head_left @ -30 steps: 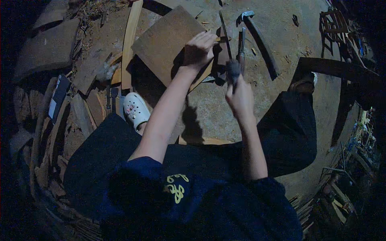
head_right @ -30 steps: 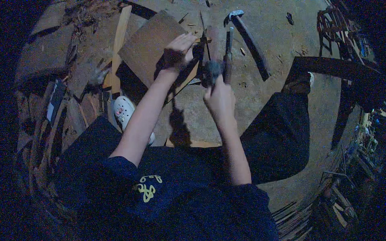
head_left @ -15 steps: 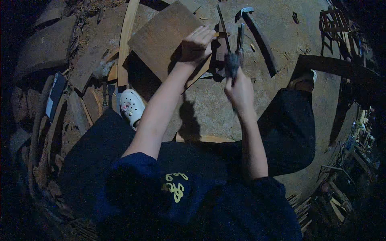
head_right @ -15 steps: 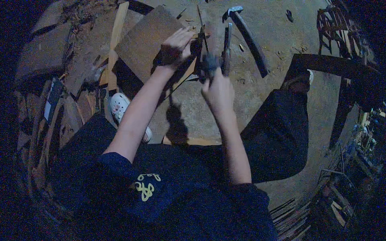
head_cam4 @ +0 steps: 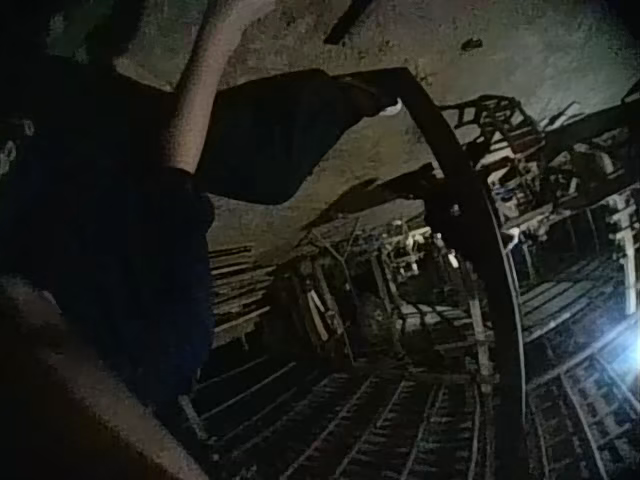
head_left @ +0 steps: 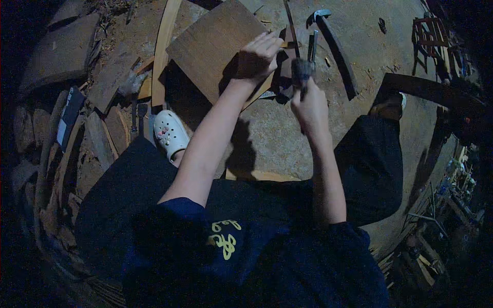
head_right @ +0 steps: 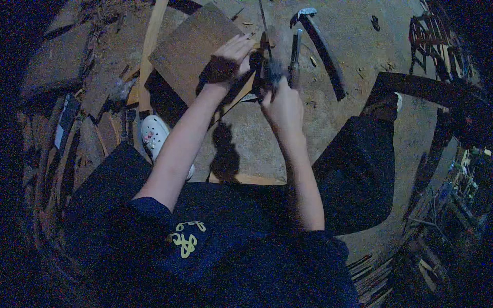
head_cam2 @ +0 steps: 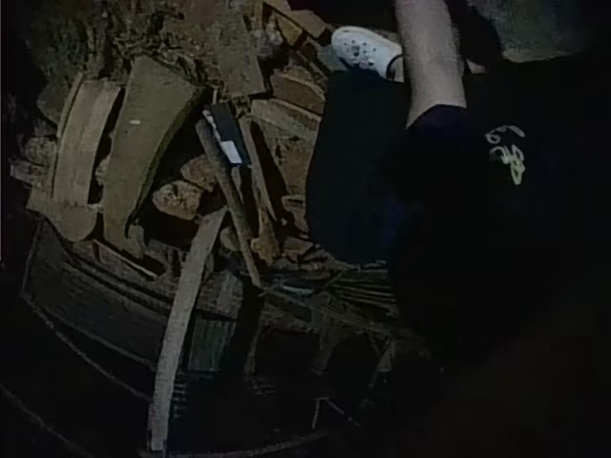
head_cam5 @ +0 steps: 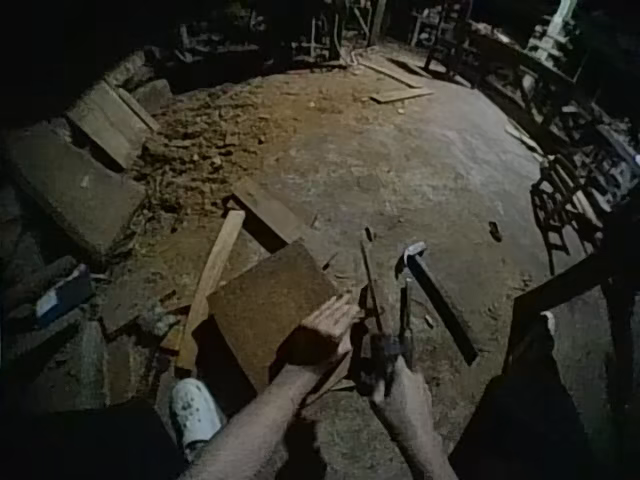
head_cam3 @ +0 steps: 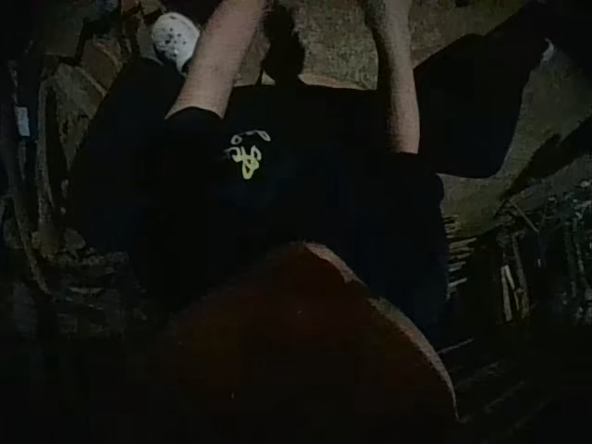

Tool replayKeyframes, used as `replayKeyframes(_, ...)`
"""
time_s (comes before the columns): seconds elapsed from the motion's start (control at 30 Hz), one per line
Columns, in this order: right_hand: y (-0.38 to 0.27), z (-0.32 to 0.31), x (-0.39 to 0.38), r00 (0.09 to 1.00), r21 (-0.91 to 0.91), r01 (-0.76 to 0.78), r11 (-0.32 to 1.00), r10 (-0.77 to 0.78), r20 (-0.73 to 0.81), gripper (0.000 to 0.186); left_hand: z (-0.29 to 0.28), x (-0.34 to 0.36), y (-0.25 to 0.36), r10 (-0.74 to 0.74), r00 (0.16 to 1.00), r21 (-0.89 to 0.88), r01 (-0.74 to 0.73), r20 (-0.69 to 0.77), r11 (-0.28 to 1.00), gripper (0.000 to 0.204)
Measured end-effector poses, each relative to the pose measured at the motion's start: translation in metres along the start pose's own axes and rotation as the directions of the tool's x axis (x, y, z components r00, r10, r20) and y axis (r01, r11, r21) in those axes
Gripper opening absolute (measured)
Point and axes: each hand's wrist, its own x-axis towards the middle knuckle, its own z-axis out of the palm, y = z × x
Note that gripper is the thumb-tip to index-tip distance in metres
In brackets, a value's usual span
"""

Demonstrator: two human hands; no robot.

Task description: Using a hammer to drive a chisel into wood to carve out a joint or shape the piece.

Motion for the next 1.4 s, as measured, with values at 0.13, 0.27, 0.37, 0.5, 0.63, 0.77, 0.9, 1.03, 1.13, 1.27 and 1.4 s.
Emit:
replayKeyframes(0.13, 0.014, -0.003, -0.044, 1.000, 0.099, 0.019, 0.995, -0.021, 0.012, 0.031, -0.003, -0.004, -0.009, -0.005, 0.999, -0.029, 0.006, 0.034, 1.000, 0.027)
replayKeyframes(0.27, 0.008, -0.002, -0.019, 0.996, 0.078, -0.075, 0.994, 0.071, 0.047, 0.026, 0.001, 0.001, 0.000, -0.012, 1.000, 0.012, 0.012, -0.025, 1.000, 0.027)
replayKeyframes(0.37, 0.002, 0.006, -0.006, 1.000, 0.012, 0.003, 1.000, -0.002, -0.010, 0.025, 0.005, -0.004, -0.002, 0.016, 1.000, 0.012, -0.016, -0.010, 1.000, 0.027)
replayKeyframes(0.5, 0.015, -0.006, -0.069, 0.999, 0.053, -0.026, 0.998, 0.023, 0.045, 0.026, -0.002, -0.009, -0.010, 0.000, 1.000, -0.013, 0.001, 0.019, 1.000, 0.029)
replayKeyframes(0.63, 0.016, -0.034, -0.097, 0.995, 0.138, -0.080, 0.987, 0.071, 0.070, 0.024, -0.004, -0.005, -0.001, 0.016, 1.000, -0.015, -0.016, 0.008, 1.000, 0.030)
replayKeyframes(0.77, 0.021, -0.026, -0.098, 0.999, 0.203, -0.045, 0.978, 0.044, 0.008, 0.022, -0.004, -0.007, 0.000, -0.019, 1.000, 0.019, 0.019, -0.001, 1.000, 0.034)
replayKeyframes(0.9, 0.026, -0.010, -0.095, 0.993, 0.072, -0.071, 0.995, 0.078, -0.093, 0.022, -0.006, -0.004, 0.001, -0.081, 0.997, -0.026, 0.081, -0.018, 0.996, 0.029)
replayKeyframes(1.03, 0.030, -0.005, -0.099, 0.981, 0.130, -0.153, 0.980, 0.167, -0.099, 0.023, -0.013, -0.003, 0.003, -0.060, 0.998, -0.006, 0.060, -0.019, 0.998, 0.028)
replayKeyframes(1.13, 0.026, -0.013, -0.098, 0.980, 0.610, -0.048, 0.791, 0.157, -0.126, 0.020, -0.016, -0.003, 0.004, -0.035, 0.998, 0.080, 0.030, 0.060, 0.996, 0.036)
replayKeyframes(1.27, 0.048, -0.007, -0.091, 0.943, 0.789, -0.073, 0.610, 0.299, -0.144, 0.013, -0.014, -0.008, 0.005, -0.033, 0.999, 0.046, 0.031, 0.041, 0.998, 0.029)
replayKeyframes(1.4, 0.036, -0.011, -0.090, 0.910, 0.858, -0.184, 0.480, 0.413, -0.036, 0.020, -0.024, 0.000, 0.025, -0.022, 1.000, -0.013, 0.021, -0.010, 1.000, 0.015)
